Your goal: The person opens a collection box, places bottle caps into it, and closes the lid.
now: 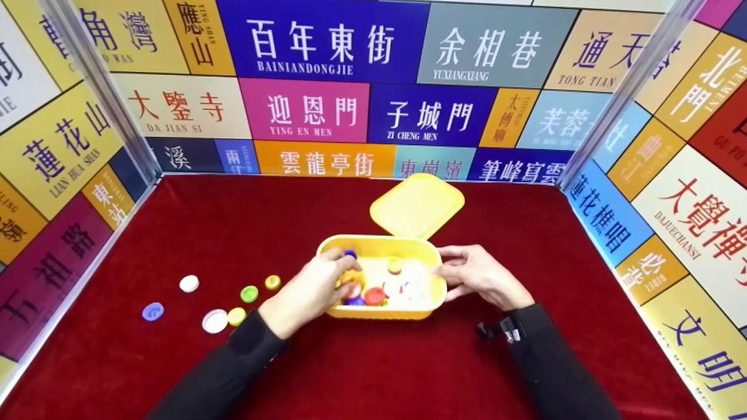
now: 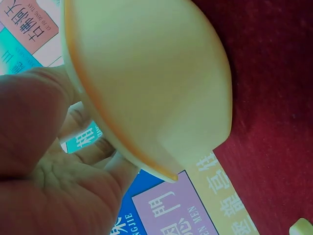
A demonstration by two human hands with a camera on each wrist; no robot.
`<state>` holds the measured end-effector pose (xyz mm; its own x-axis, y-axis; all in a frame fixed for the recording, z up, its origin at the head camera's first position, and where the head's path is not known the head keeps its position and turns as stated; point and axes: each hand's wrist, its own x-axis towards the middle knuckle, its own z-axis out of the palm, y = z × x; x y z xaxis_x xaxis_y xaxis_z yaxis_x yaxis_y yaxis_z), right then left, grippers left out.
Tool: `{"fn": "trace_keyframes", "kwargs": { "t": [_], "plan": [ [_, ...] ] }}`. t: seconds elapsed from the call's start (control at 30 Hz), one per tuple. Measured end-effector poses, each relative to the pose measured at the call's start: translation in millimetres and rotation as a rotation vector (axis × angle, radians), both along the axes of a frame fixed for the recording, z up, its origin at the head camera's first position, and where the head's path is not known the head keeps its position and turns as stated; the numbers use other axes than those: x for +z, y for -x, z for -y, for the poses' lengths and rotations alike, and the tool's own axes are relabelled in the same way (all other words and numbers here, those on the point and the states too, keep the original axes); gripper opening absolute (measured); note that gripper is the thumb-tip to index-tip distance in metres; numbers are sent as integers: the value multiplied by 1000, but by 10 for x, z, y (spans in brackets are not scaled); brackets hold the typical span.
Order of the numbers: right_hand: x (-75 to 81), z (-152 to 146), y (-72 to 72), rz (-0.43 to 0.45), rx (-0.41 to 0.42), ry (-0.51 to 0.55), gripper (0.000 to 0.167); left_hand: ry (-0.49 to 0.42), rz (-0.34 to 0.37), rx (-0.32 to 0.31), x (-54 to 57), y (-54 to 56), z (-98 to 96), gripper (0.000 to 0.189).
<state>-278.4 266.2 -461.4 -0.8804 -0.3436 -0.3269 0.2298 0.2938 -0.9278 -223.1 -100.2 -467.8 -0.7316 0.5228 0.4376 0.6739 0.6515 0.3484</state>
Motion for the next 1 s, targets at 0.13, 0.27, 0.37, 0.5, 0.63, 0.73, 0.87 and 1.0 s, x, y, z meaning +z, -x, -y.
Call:
{"fn": "trace_keyframes", "kwargs": {
  "t": [0.13, 0.27, 0.37, 0.5, 0.63, 0.73, 0.87, 1.0],
  "plan": [
    [1, -4, -1, -4, 3, -2, 71, -7, 3, 7, -4, -4, -2, 22],
    [1, -6, -1, -3, -3, 0, 70, 0, -8, 6, 3, -5, 3, 22],
    [-1, -10, -3, -3, -4, 1, 68, 10, -13, 7, 12, -8, 1, 22],
    [-3, -12, -4, -4, -4, 2, 69, 12, -17, 15, 17, -6, 3, 22],
    [-5, -12, -3, -7, -3, -1, 71, 9, -30, 17, 15, 0, 21, 22],
    [-4, -12, -4, -10, -3, -4, 71, 5, -39, 18, 31, 0, 37, 23],
    [-5, -13, -7, -9, -1, -2, 70, -22, -22, 17, 66, -3, 58, 24],
    [-4, -14, -12, -10, 0, 3, 70, -41, 12, 20, 97, 0, 75, 26]
  ]
}}
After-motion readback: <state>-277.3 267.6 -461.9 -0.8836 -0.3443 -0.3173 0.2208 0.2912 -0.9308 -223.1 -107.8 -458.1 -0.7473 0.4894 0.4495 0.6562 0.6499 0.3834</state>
